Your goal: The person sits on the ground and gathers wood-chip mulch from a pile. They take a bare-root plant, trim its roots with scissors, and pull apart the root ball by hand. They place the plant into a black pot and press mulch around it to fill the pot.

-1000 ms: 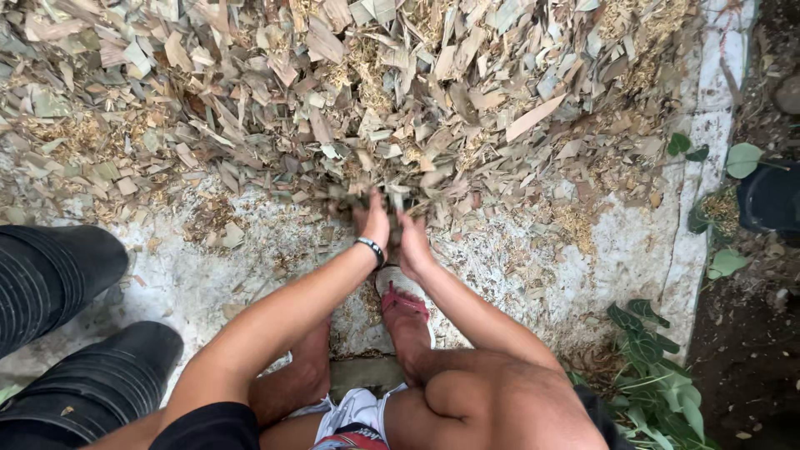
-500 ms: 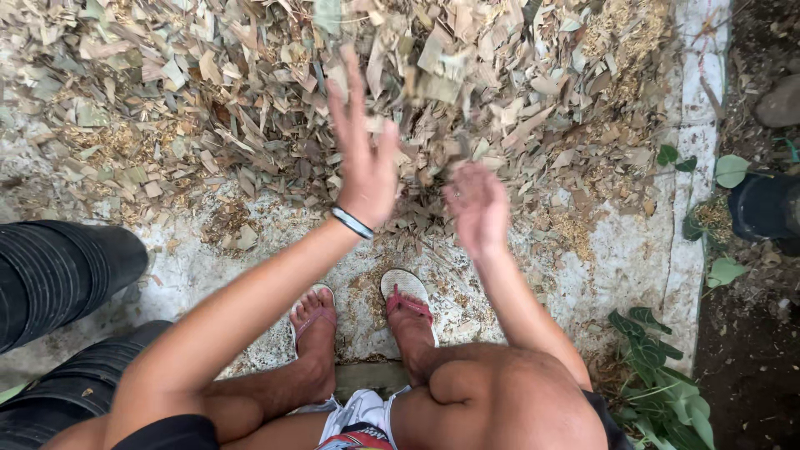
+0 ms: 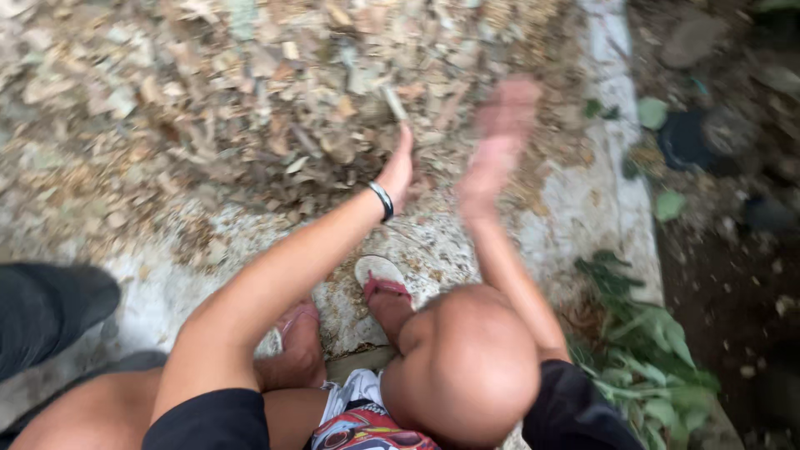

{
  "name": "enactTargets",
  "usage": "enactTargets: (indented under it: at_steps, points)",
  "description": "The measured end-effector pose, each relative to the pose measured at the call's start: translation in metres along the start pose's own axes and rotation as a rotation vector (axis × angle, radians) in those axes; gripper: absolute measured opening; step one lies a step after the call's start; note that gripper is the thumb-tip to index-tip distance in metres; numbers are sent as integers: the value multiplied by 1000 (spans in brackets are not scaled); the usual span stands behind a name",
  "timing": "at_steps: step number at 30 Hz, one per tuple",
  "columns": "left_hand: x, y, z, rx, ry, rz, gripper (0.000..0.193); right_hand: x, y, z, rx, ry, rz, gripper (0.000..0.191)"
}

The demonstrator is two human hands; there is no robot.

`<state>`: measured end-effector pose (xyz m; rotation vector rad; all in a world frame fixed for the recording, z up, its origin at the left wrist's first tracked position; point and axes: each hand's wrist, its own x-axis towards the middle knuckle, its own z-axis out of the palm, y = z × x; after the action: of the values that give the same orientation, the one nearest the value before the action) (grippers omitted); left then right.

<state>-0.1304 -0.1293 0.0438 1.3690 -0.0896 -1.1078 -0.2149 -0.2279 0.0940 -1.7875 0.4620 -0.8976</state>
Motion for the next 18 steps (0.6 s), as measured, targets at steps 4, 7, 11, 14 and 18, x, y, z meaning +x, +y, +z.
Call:
enactTargets:
  at_steps: [4, 7, 11, 14, 18]
  points:
    - [2, 70, 16, 334, 2, 366, 100, -84, 35, -7, -454, -679, 19, 80]
    - [-20, 109, -36, 865, 141, 193, 68, -150, 45, -79, -432, -690, 260, 66]
    - [-32, 116, -127, 1345, 8, 796, 74, -240, 55, -161, -400, -708, 508, 47]
    - [-50, 72, -169, 1218, -95, 620, 71, -307, 50, -205, -283, -675, 697, 44]
    - [-100, 22, -211, 1233, -67, 337, 67, -359, 49, -234, -182, -564, 709, 44]
